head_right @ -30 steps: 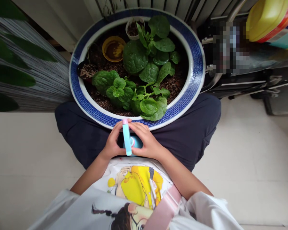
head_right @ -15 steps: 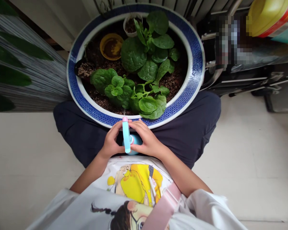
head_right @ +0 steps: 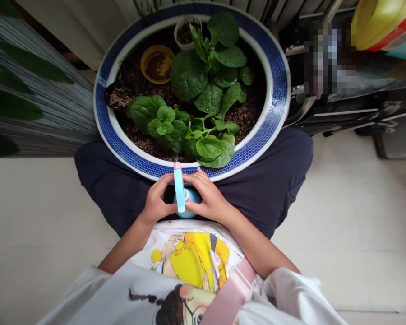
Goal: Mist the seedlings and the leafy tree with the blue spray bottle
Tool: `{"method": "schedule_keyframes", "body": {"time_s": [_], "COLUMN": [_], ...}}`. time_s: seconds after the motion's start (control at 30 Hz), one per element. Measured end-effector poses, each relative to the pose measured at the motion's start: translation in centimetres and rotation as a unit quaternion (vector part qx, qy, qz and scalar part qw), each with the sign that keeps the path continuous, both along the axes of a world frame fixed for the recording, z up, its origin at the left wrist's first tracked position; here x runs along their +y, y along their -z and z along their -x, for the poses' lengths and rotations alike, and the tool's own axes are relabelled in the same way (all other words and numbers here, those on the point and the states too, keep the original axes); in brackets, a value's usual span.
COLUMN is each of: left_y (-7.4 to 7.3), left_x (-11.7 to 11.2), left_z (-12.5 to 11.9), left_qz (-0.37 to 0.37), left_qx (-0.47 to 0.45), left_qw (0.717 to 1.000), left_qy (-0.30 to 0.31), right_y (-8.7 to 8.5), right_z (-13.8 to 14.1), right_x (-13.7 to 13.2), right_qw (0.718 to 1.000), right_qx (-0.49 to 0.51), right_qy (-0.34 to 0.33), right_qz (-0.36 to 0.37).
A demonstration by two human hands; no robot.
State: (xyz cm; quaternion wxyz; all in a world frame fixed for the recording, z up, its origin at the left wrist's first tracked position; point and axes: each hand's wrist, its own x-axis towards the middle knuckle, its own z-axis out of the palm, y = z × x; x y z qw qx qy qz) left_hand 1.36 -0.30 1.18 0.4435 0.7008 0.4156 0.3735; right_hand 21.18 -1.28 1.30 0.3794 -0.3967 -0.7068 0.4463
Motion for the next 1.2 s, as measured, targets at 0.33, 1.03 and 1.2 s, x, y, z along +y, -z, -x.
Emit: {"method": "schedule_keyframes", "body": {"time_s": [0.33, 1.03, 1.2], "left_y": [0.4, 0.8, 0.0], "left_x": [0.3, 0.5, 0.6], "left_z": [0.0, 0.4, 0.0], "left_qz": [0.014, -0.016, -0.061], "left_qx": [-0.015, 0.024, 0.029], "left_qw": [1.000, 0.995, 0.997], "left_qy": [0.008, 0.096, 0.045], "right_y": [0.1, 0.3, -0.1], "right_z": [0.3, 0.1, 0.3], "right_x": [0.0, 0.4, 0.4], "right_qw": [1.000, 0.999, 0.999], "right_qx": [0.002, 0.025, 0.023], "right_qy": [0.001, -0.002, 0.022], "right_qz": [-0.009, -0.023, -0.016]}}
